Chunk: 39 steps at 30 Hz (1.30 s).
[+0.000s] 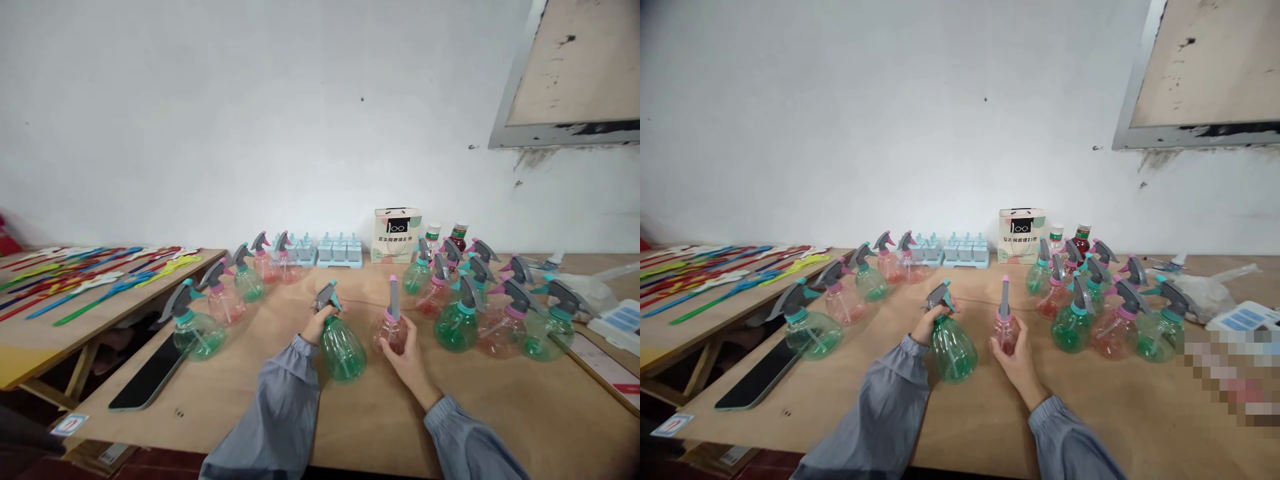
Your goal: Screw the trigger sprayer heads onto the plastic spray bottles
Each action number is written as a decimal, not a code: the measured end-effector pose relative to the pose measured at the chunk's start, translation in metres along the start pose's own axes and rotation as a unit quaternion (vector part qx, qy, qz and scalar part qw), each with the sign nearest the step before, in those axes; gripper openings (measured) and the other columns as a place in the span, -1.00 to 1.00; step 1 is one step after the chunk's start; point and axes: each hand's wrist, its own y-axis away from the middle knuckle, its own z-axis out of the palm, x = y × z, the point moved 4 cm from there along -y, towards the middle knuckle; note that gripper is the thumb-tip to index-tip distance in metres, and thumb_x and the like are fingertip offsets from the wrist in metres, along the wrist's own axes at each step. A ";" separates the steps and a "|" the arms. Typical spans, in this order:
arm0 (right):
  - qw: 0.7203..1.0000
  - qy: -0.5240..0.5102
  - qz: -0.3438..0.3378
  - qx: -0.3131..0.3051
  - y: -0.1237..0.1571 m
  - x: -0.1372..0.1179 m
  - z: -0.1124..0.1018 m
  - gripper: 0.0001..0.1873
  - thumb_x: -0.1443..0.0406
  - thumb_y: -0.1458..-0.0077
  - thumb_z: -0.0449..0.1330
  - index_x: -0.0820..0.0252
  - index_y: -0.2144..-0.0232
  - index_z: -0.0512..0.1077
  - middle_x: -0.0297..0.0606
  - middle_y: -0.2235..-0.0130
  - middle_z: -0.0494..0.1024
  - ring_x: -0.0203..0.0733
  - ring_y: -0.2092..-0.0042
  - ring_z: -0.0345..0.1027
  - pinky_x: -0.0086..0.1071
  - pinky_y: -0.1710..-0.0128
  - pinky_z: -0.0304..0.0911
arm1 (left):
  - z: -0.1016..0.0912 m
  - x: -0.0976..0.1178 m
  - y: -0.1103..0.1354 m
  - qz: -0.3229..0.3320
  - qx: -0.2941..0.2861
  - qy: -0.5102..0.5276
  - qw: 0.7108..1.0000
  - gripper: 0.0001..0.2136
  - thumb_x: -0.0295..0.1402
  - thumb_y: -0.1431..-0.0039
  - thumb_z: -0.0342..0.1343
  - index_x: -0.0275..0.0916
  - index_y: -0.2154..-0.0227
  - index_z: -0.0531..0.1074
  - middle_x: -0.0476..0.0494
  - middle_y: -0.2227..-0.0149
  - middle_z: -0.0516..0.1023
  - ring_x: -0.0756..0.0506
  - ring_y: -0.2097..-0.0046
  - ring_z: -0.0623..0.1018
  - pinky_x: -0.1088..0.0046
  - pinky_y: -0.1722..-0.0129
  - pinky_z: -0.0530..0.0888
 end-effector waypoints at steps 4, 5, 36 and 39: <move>1.000 -0.005 0.004 -0.001 0.000 0.004 0.000 -0.27 0.02 -0.05 0.25 0.21 -0.16 0.13 0.08 -0.06 0.45 0.08 -0.04 0.44 -0.02 -0.01 0.39 | 0.004 0.005 0.004 0.013 -0.028 -0.032 0.999 -0.85 -0.29 0.18 0.14 -0.19 0.48 0.46 -0.11 0.47 0.55 -0.16 0.35 0.52 0.25 0.24 0.43; 1.000 -0.006 0.003 -0.001 0.001 0.005 0.000 -0.27 0.02 -0.06 0.25 0.20 -0.16 0.13 0.07 -0.07 0.45 0.08 -0.05 0.44 -0.02 -0.01 0.40 | 0.007 0.006 0.006 0.006 -0.046 -0.037 0.998 -0.81 -0.28 0.18 0.15 -0.19 0.43 0.49 -0.14 0.42 0.58 -0.20 0.30 0.54 0.20 0.20 0.44; 1.000 -0.003 0.003 -0.013 0.002 0.006 0.001 -0.28 0.02 -0.07 0.24 0.18 -0.16 0.11 0.06 -0.10 0.43 0.06 -0.08 0.41 0.00 -0.06 0.36 | 0.009 0.005 0.007 -0.036 -0.067 0.022 0.997 -0.75 -0.28 0.21 0.14 -0.22 0.38 0.49 -0.15 0.40 0.56 -0.15 0.29 0.52 0.31 0.23 0.36; 1.000 -0.008 0.001 -0.015 0.002 0.006 0.001 -0.28 0.03 -0.07 0.24 0.19 -0.16 0.11 0.06 -0.10 0.42 0.06 -0.07 0.42 -0.01 -0.05 0.37 | 0.008 0.004 0.005 -0.017 -0.056 0.040 0.997 -0.85 -0.29 0.24 0.14 -0.23 0.53 0.43 -0.11 0.54 0.49 -0.06 0.47 0.41 0.36 0.40 0.32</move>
